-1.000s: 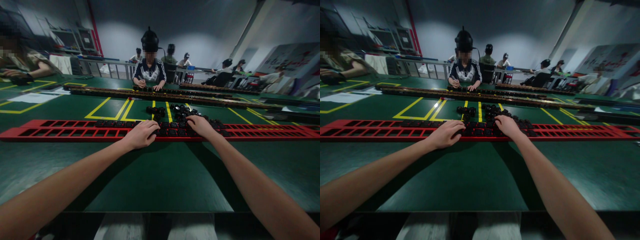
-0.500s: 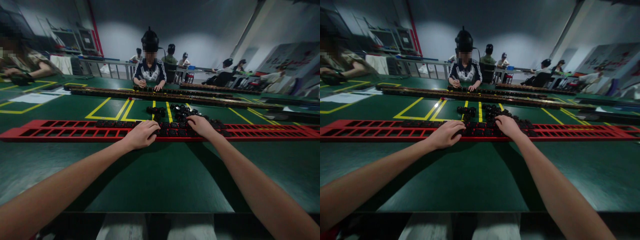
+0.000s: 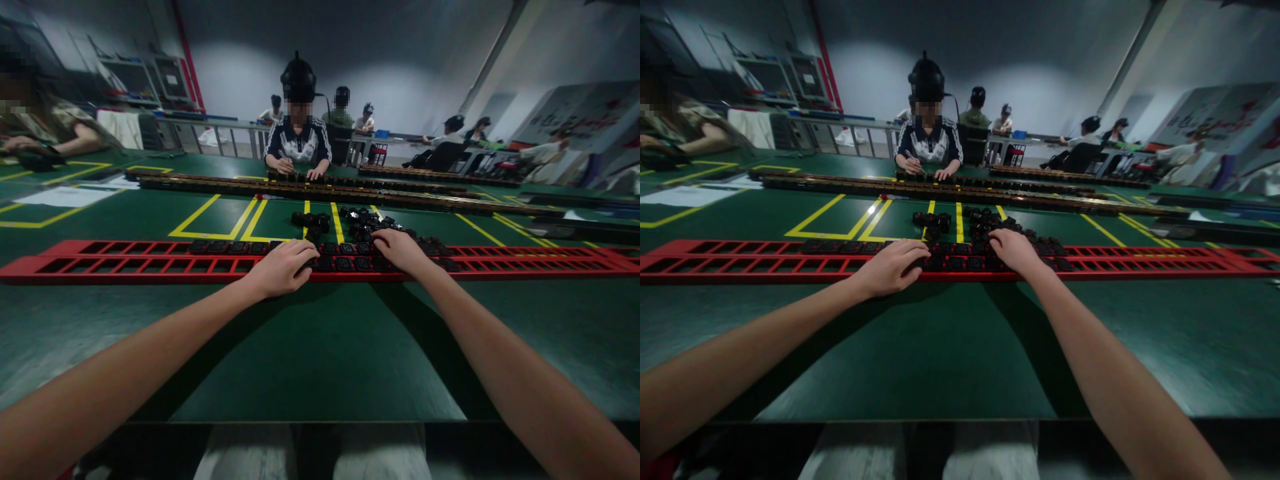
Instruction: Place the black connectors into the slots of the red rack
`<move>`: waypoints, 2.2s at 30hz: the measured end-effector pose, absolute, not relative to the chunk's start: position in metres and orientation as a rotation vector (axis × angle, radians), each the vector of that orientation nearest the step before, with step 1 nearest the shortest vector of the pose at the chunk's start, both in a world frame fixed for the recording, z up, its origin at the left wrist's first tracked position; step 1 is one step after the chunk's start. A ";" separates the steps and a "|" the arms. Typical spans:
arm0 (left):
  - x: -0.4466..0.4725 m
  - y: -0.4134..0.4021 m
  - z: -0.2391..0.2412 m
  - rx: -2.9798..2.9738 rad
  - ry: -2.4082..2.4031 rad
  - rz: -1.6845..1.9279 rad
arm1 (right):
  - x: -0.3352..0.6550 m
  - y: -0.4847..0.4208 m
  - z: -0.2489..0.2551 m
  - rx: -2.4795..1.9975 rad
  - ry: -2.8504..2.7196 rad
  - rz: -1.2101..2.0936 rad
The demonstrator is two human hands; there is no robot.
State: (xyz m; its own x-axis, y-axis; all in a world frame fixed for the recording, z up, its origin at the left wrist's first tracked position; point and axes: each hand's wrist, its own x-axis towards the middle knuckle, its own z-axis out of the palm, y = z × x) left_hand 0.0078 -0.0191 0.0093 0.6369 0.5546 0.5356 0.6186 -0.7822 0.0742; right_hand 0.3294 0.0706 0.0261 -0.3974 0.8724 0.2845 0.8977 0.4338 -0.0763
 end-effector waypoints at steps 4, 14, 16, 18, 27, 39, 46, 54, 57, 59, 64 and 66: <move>0.008 -0.019 0.010 -2.736 -0.984 -0.832 | 0.330 0.071 0.026 -1.525 -2.406 -0.130; 0.008 -0.019 0.009 -2.736 -0.960 -0.851 | 0.328 0.069 0.027 -1.537 -2.418 -0.145; 0.008 -0.018 0.009 -2.736 -0.964 -0.849 | 0.328 0.069 0.027 -1.535 -2.419 -0.138; 0.008 -0.018 0.009 -2.736 -0.971 -0.845 | 0.328 0.069 0.028 -1.538 -2.420 -0.135; 0.008 -0.019 0.010 -2.746 -0.977 -0.838 | 0.327 0.067 0.029 -1.545 -2.413 -0.126; 0.008 -0.020 0.010 -2.743 -0.985 -0.836 | 0.328 0.069 0.028 -1.547 -2.418 -0.141; 0.008 -0.018 0.010 -2.743 -0.970 -0.831 | 0.327 0.067 0.029 -1.538 -2.409 -0.134; 0.008 -0.020 0.010 -2.745 -0.975 -0.838 | 0.327 0.067 0.029 -1.542 -2.412 -0.139; 0.008 -0.019 0.010 -2.757 -0.975 -0.844 | 0.327 0.067 0.030 -1.543 -2.415 -0.135; 0.008 -0.019 0.010 -2.760 -0.977 -0.849 | 0.327 0.067 0.030 -1.538 -2.416 -0.133; 0.008 -0.019 0.011 -2.749 -0.980 -0.843 | 0.328 0.068 0.029 -1.526 -2.413 -0.131; 0.008 -0.020 0.011 -2.749 -0.975 -0.840 | 0.328 0.068 0.028 -1.525 -2.411 -0.133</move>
